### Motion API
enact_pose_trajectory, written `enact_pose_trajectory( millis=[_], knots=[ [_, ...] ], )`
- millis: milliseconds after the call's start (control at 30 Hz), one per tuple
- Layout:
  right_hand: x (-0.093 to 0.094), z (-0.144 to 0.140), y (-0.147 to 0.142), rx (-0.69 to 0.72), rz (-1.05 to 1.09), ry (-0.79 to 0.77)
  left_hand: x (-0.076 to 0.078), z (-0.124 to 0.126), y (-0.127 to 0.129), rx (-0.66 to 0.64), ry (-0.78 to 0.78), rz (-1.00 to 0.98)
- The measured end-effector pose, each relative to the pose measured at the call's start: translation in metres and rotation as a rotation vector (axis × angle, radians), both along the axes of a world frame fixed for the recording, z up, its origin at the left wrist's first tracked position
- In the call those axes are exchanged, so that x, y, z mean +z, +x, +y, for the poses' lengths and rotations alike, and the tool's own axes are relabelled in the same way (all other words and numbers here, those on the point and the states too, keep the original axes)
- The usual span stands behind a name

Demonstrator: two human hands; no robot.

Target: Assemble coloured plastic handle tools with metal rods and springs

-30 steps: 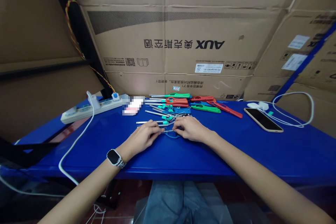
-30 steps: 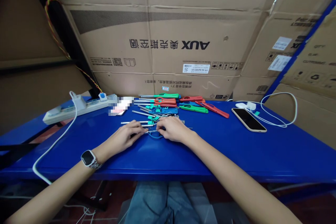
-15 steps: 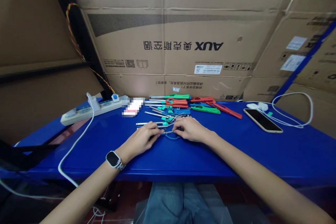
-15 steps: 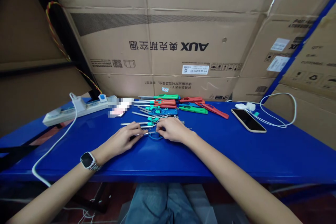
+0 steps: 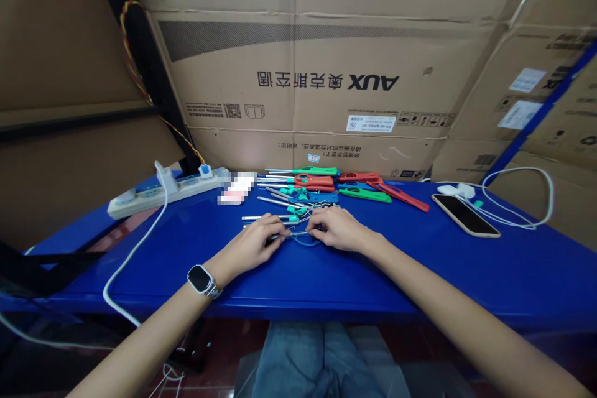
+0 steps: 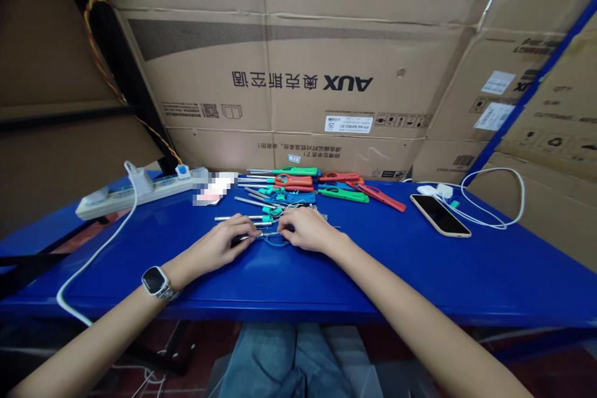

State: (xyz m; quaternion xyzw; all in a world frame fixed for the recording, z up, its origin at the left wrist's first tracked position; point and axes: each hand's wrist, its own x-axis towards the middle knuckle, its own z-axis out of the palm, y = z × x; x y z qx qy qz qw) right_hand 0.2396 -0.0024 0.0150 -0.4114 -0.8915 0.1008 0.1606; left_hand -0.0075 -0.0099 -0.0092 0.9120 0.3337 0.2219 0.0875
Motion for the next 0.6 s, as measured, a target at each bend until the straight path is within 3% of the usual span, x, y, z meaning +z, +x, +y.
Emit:
enact_pose_trajectory(
  millis=[600],
  knots=[
    [-0.0008, 0.0011, 0.0002, 0.007, 0.016, 0.005, -0.0003, 0.0034, 0.0029, -0.006, -0.048, -0.067]
  ],
)
